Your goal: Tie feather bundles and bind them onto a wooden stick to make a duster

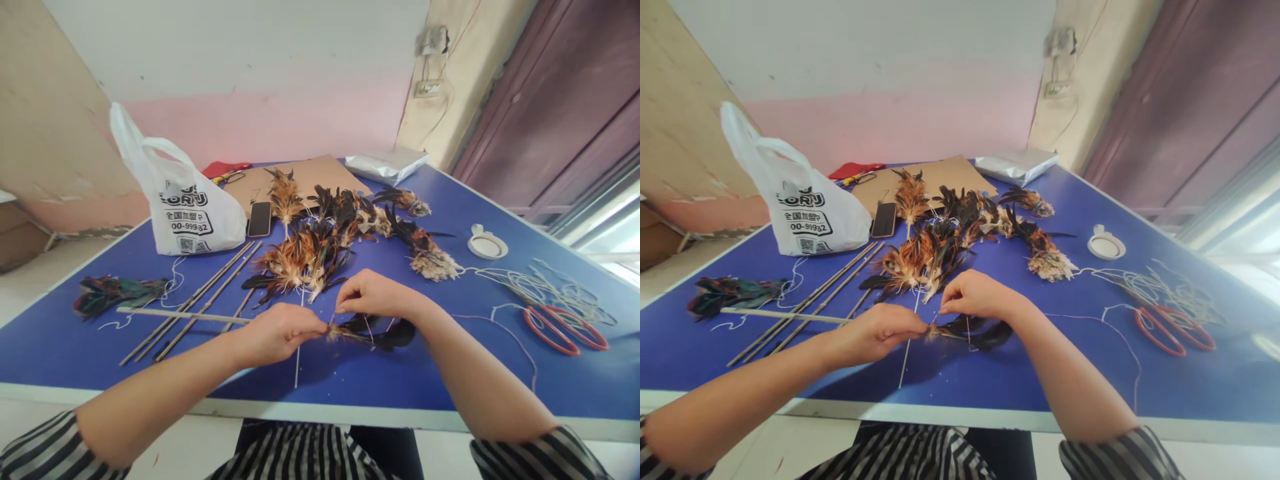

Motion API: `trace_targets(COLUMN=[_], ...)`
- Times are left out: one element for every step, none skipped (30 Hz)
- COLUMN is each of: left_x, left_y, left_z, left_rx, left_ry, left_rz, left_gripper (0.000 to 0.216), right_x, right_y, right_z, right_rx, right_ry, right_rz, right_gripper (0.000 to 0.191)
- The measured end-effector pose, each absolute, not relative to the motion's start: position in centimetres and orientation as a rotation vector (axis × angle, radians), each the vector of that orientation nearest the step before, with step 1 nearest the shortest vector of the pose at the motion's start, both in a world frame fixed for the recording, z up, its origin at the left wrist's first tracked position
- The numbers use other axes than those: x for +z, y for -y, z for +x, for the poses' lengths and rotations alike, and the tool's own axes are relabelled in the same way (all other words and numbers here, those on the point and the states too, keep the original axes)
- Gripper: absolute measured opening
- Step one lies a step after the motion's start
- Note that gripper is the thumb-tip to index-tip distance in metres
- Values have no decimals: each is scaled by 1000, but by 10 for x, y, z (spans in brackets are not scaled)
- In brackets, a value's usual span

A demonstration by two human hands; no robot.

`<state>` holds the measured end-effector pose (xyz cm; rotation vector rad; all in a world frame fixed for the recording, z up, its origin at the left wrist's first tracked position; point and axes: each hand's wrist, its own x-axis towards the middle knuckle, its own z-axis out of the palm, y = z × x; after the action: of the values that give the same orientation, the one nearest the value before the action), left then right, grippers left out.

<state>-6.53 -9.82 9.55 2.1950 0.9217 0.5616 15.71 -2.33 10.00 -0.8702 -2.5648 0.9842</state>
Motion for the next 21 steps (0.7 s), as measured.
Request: trace_targets(left_x=[101, 107, 113, 117, 121, 124, 126, 128, 129, 131, 133, 135, 137, 140, 142, 144, 146, 146, 146, 146, 145], left_y=[102, 105, 108, 110, 112, 112, 112, 111, 110, 107, 103, 100, 96, 93, 90, 88, 87, 86, 86, 86, 86], left_z=[-68, -71, -74, -76, -77, -77, -77, -77, -77, -77, -78, -80, -82, -85, -88, -91, -94, -97, -100, -102, -105], left_rx=[591, 638, 696, 754, 805, 849, 887, 920, 950, 987, 1027, 1061, 1096, 1124, 1145, 1157, 1163, 1164, 1162, 1164, 1175], left_ry=[-944, -980, -1021, -1049, -1059, -1051, -1036, -1026, -1028, -1040, -1050, -1055, -1054, -1051, -1049, -1050, -1055, -1062, -1069, -1073, -1076], left_rz=[2125, 2024, 1893, 1750, 1612, 1494, 1400, 1329, 1272, 1220, 1170, 1130, 1100, 1081, 1069, 1061, 1053, 1047, 1042, 1037, 1031], left_gripper=[22, 18, 15, 13, 13, 13, 14, 16, 17, 19, 22, 26, 30, 33, 34, 33, 31, 29, 28, 27, 26], right_x=[99, 97, 93, 89, 84, 79, 73, 68, 64, 60, 58, 58, 58, 60, 62, 65, 67, 70, 72, 74, 75], right_y=[21, 19, 18, 18, 18, 19, 20, 22, 24, 25, 26, 26, 26, 26, 25, 26, 27, 30, 35, 43, 53], right_z=[158, 159, 159, 158, 155, 152, 148, 145, 143, 141, 142, 145, 151, 160, 171, 186, 204, 223, 244, 265, 285], right_rx=[1131, 1281, 1421, 1534, 1604, 1634, 1632, 1618, 1601, 1592, 1588, 1585, 1568, 1534, 1490, 1428, 1342, 1253, 1156, 1059, 940], right_ry=[2522, 2455, 2366, 2268, 2171, 2092, 2044, 2029, 2038, 2060, 2082, 2099, 2108, 2116, 2130, 2156, 2180, 2219, 2243, 2247, 2232], right_rz=[-858, -845, -822, -782, -738, -707, -697, -699, -720, -755, -794, -835, -882, -941, -1002, -1056, -1110, -1165, -1226, -1312, -1393], right_gripper=[21, 25, 30, 34, 38, 40, 40, 39, 37, 35, 35, 36, 37, 37, 37, 36, 34, 32, 28, 24, 19])
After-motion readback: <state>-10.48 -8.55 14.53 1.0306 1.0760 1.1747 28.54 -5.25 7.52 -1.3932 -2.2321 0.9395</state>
